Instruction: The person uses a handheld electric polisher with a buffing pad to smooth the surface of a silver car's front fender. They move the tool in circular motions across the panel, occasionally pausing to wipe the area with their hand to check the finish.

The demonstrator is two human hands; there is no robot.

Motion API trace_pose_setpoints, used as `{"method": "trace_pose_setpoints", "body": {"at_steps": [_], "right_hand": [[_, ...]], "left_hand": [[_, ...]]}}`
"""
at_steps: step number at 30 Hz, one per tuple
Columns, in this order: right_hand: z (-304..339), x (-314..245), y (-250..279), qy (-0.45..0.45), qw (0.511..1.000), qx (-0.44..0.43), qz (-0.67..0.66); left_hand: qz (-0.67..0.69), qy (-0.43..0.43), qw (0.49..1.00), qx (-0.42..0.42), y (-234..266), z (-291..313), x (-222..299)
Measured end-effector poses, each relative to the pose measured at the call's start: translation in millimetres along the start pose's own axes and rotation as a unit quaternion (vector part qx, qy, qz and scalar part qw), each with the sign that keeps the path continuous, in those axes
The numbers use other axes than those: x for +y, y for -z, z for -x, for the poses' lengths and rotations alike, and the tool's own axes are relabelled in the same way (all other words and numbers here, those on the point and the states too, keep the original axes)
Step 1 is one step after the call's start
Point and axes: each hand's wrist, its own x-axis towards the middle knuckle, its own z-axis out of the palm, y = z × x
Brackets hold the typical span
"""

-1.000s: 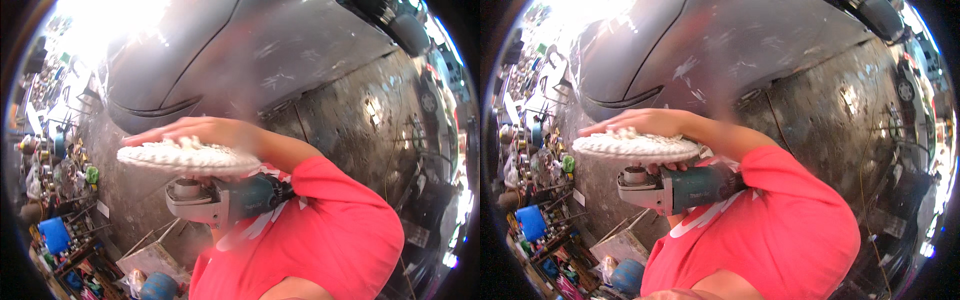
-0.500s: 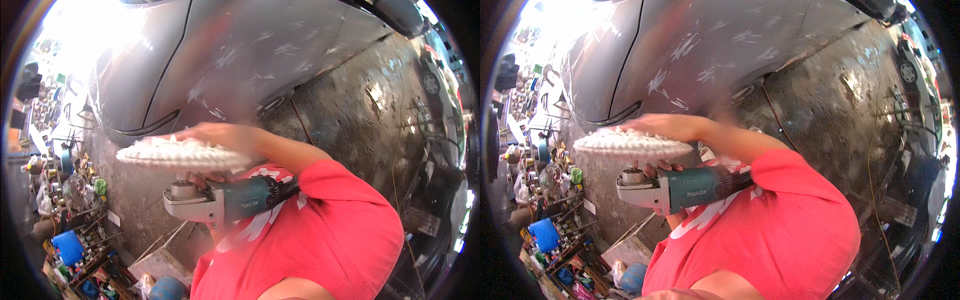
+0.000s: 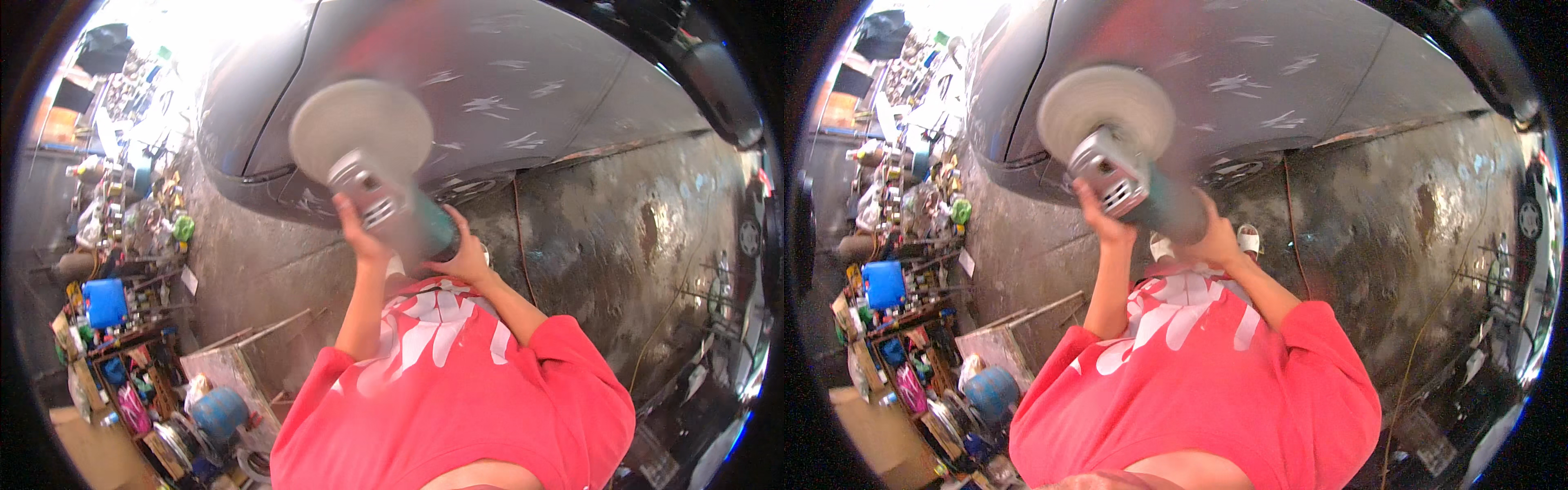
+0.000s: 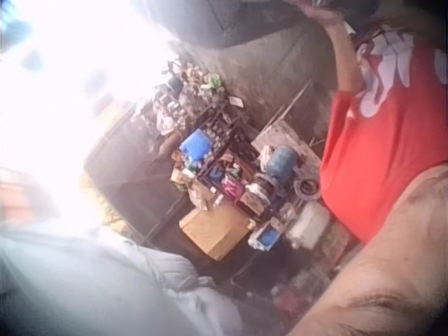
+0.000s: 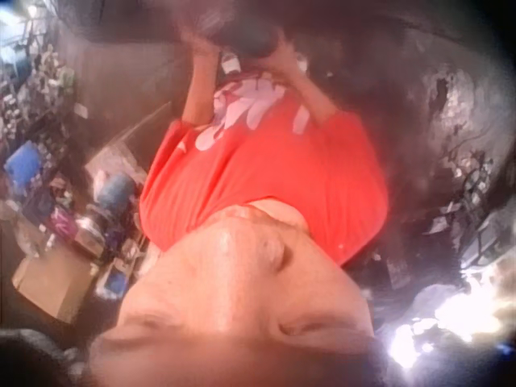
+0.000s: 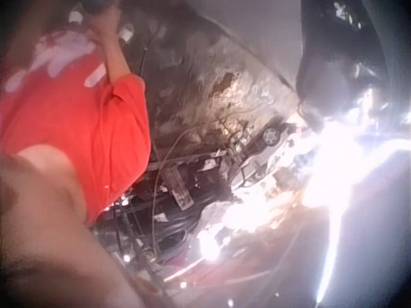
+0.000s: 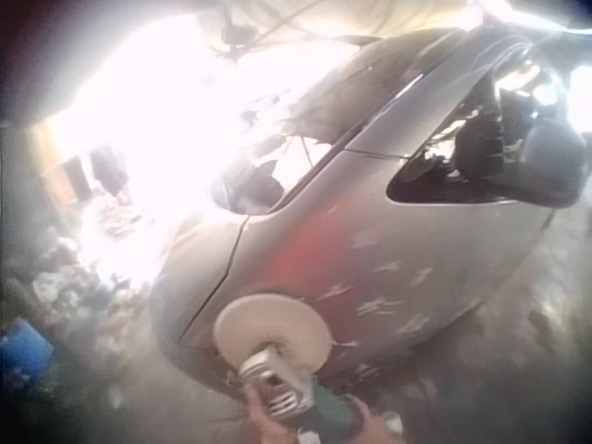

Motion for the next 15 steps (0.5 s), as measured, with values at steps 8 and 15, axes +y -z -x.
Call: {"method": "trace_pose_setpoints", "body": {"at_steps": [8, 15], "right_hand": [[-18, 46, 24, 0.045, 0.999, -0.004, 0.017], [-37, 57, -7, 0.021, 0.964, -0.164, 0.207]], "left_hand": [[-0.074, 0.079, 0.994, -0.005, -19, -6, -11], [-0.072, 0.059, 0.966, 0.243, 86, -15, -38]]}}
